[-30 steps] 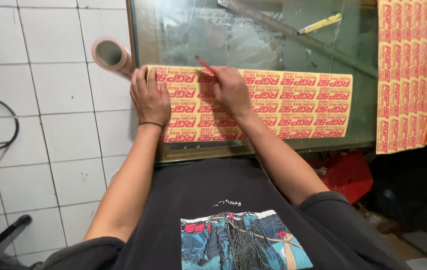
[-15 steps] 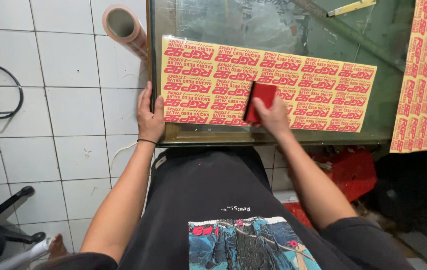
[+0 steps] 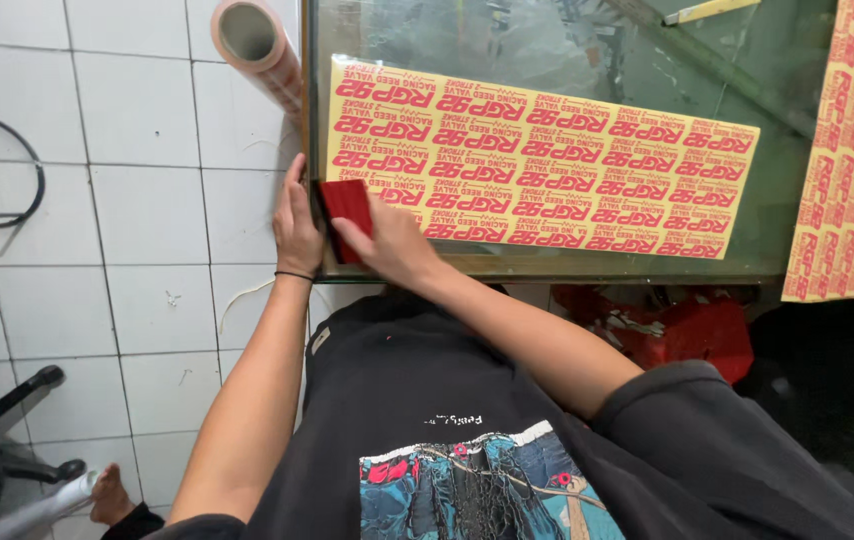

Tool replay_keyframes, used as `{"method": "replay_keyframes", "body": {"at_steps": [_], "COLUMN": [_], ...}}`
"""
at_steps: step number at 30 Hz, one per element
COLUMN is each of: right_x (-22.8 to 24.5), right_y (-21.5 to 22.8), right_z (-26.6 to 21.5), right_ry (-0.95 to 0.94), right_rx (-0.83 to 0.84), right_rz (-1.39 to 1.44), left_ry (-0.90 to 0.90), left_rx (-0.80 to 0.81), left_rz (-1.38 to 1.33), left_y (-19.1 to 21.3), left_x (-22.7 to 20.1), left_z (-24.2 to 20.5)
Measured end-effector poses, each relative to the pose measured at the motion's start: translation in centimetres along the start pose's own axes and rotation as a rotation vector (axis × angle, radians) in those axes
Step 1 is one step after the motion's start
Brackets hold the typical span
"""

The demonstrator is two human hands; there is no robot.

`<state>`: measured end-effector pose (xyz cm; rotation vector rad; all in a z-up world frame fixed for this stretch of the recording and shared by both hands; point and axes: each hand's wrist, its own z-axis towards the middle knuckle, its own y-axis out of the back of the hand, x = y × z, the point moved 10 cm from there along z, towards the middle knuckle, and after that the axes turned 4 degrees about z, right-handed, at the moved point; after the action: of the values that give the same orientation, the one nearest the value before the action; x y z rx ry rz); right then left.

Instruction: The person cuts a sheet of red and yellow stickers on a glass table using a utility knife and a metal ruler. They smooth the sticker sheet with a red squeegee, measure and cut the sheet into strips, and then peel off the backing paper from the cut sections.

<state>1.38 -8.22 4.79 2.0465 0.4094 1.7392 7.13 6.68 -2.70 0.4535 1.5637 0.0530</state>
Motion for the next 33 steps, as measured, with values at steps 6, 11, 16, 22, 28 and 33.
{"method": "replay_keyframes", "body": {"at_steps": [6,11,16,22,28,33], "right_x": [-10.2,-23.2,-14.3,-8.5,-20.0,-38.7], "right_y": [23.4,29.7,15.6,11.6,31.7,51.7], "right_z": [-7.1,-7.5,4.6,8.5,-3.5,-14.9], "right_ry": [-0.318,-0.549,-0.177,-0.107,-0.343,-0.511], "right_rx": [-0.506,-0.705,-0.465,-0.189,-0.46,-0.732], "right_rz": [0.04,0.104,-0.049,-0.092,-0.134,-0.365], "left_ry": [-0.157,-0.447,-0.489,-0.557,-0.528,-0.537], "left_rx": [-0.133,0.096,0.044,-0.079,-0.061,-0.095], "left_rz": [0.428,0.843,1.002,0.878,0.886,0.869], "left_y": [-1.6,-9.9,-13.5,-12.3,-12.7,-13.8], "left_x": [-2.8,-10.7,-9.7,-11.7,-11.0,-10.3], "left_z": [0.9,1.5,0.7,0.5,0.7,1.7]}}
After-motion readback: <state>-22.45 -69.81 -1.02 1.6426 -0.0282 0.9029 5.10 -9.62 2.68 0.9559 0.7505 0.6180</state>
